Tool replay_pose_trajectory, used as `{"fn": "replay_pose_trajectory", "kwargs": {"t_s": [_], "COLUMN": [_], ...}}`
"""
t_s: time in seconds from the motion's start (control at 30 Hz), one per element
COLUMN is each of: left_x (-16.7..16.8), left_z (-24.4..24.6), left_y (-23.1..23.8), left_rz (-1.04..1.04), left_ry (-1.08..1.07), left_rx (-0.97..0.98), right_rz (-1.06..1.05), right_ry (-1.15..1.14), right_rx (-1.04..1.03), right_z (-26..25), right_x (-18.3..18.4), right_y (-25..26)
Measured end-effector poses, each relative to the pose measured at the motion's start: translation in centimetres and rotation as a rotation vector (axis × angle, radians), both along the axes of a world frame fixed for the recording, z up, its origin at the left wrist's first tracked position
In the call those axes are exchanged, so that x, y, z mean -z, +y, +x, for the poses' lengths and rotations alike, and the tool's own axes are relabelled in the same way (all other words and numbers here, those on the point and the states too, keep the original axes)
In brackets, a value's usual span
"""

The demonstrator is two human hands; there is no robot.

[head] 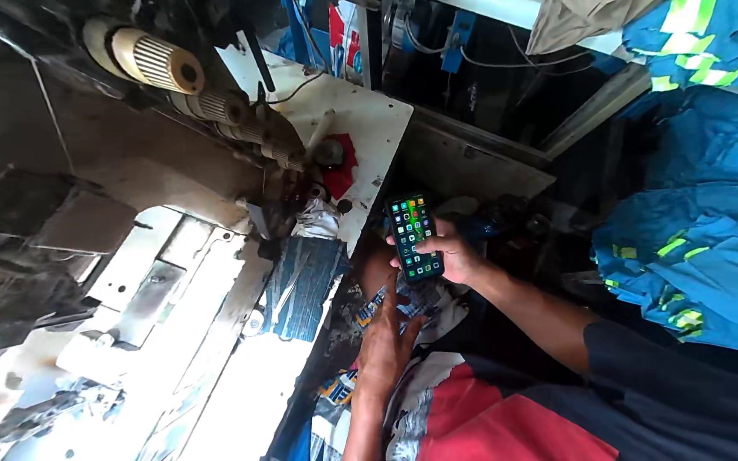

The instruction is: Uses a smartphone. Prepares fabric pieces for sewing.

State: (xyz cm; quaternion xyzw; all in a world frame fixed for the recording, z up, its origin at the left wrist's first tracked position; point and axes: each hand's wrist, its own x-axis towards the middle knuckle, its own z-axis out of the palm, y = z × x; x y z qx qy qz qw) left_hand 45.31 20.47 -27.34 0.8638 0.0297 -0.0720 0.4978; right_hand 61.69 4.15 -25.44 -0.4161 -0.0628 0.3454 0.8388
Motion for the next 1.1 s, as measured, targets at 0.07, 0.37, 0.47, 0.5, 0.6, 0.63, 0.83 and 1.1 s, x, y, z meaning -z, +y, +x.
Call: {"fn": "replay_pose_trajectory", "kwargs": {"t_s": [0.07, 0.37, 0.47, 0.5, 0.6, 0.63, 0.83, 1.1], "left_x": [-0.1, -1.5, -1.1, -1.0, -0.8, -0.8, -0.7, -1.1], "left_z": [0.0, 2.1, 2.6, 2.7, 2.5, 2.3, 1.6, 1.9], "left_y": [0.0, 0.0, -0.4, -0.5, -0.7, -0.8, -0.4, -0.3], "left_rz": [-0.027, -0.044, -0.093, -0.105, -0.080, -0.071, -0.021, -0.060], "left_ry": [-0.014, -0.031, -0.086, -0.102, -0.130, -0.139, -0.151, -0.195], "left_rx": [-0.020, -0.098, -0.115, -0.116, -0.129, -0.134, -0.122, -0.155], "right_rz": [-0.021, -0.084, -0.212, -0.226, -0.188, -0.180, -0.224, -0.235], "right_ry": [-0.010, -0.014, 0.019, 0.026, 0.029, 0.028, -0.128, -0.191], "right_rx": [-0.001, 0.007, 0.065, 0.068, 0.045, 0.043, -0.022, -0.067], "right_z": [0.0, -0.4, -1.3, -1.6, -2.1, -2.3, -2.1, -1.3], "right_x": [0.5, 0.8, 0.8, 0.7, 0.5, 0.4, 0.6, -0.3], "right_y": [0.0, 0.5, 0.3, 0.3, 0.2, 0.2, -0.2, -0.1]}}
